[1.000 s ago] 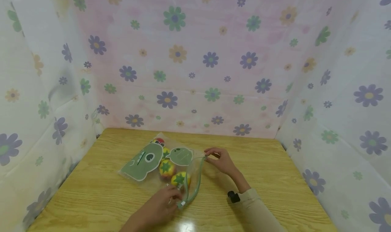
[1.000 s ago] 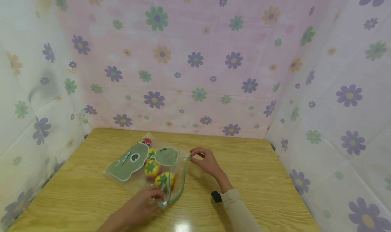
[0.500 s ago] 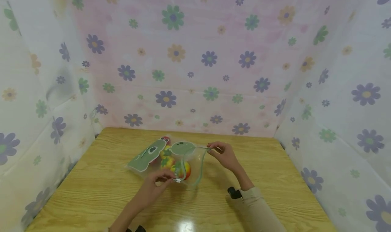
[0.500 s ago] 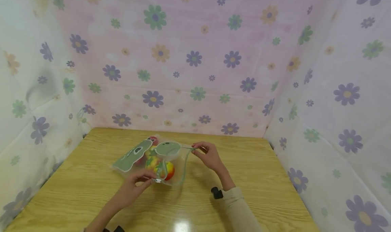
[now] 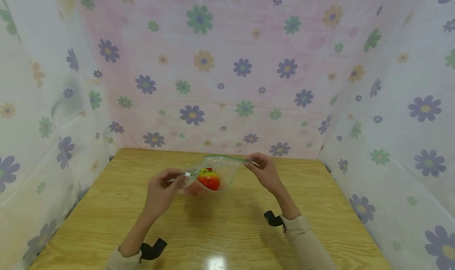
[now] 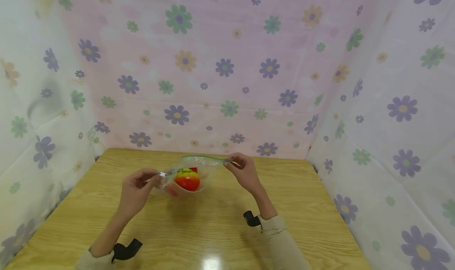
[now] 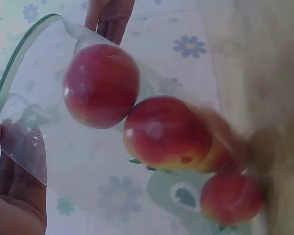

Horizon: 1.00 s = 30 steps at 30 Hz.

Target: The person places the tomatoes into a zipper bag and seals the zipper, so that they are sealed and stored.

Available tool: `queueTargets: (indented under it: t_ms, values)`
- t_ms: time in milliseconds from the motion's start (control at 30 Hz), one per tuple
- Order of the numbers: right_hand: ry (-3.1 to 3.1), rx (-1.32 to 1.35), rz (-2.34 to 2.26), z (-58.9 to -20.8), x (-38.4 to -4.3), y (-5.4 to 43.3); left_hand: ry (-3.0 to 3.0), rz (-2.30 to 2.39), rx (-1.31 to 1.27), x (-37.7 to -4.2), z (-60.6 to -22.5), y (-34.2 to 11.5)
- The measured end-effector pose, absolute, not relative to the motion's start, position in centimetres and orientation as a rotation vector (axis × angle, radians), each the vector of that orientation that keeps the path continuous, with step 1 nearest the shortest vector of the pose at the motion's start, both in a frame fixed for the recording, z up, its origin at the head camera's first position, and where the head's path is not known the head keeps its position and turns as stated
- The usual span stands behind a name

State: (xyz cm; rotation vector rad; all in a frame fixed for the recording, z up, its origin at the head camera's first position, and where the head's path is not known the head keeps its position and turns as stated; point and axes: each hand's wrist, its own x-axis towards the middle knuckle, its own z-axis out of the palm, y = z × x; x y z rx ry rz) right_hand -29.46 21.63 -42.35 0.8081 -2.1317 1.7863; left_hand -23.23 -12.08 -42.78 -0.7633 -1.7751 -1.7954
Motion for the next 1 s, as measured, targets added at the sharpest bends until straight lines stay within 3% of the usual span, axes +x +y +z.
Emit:
queueTargets:
  t_ms: [300, 633, 1000]
  values:
    - [-2.020, 0.821, 1.708, -39.2, -29.4, 22.8, -1.539, -1.943, -0.783, -25.9, -39.3, -13.3]
    - [-1.932, 0.842, 1.652, -37.1, -29.5, 23.3, -1.501, -2.034, -0.617, -28.3, -38.1, -13.3]
    - [-1.902, 0.840, 1.728, -36.1, -29.5, 23.8, -1.498, -2.111, -0.619, -29.5, -37.6, -12.7]
